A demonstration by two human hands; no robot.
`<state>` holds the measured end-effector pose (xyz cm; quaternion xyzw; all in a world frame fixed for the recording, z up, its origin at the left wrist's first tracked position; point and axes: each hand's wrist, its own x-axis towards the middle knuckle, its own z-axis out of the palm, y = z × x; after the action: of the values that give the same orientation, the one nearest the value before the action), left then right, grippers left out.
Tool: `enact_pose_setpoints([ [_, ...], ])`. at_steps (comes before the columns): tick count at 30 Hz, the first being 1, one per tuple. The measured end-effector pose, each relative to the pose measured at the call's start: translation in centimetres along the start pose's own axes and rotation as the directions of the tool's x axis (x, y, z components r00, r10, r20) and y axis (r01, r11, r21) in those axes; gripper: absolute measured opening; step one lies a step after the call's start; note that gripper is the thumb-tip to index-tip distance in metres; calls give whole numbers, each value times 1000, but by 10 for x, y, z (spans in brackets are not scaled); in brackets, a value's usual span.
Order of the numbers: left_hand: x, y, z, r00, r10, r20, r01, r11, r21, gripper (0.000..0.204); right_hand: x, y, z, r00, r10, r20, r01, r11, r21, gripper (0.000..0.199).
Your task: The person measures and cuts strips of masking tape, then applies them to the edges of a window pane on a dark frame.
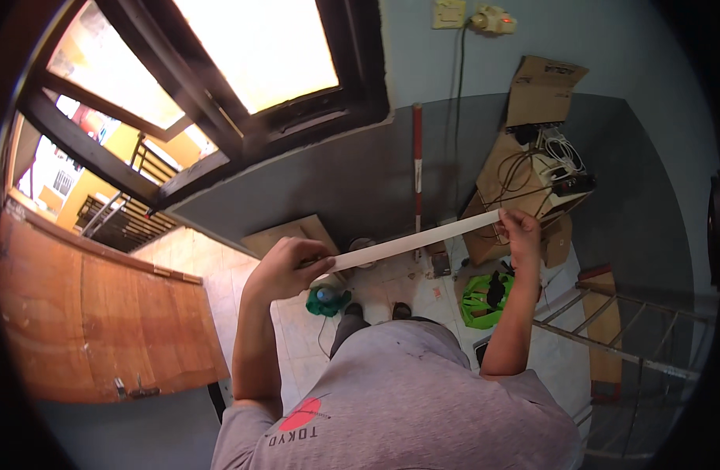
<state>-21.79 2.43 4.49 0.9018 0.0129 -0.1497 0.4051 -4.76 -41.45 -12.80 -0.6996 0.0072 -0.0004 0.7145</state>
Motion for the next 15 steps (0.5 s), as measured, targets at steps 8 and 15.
enact_pose_setpoints([
  [8,36,43,5,986,32,161,-113,841,529,19,-30,-28,91,954,-219,203,237,969,-67,68],
  [15,40,65,1,956,20,294,-187,813,552,19,-81,-61,187,477,-82,875,70,996,55,31],
])
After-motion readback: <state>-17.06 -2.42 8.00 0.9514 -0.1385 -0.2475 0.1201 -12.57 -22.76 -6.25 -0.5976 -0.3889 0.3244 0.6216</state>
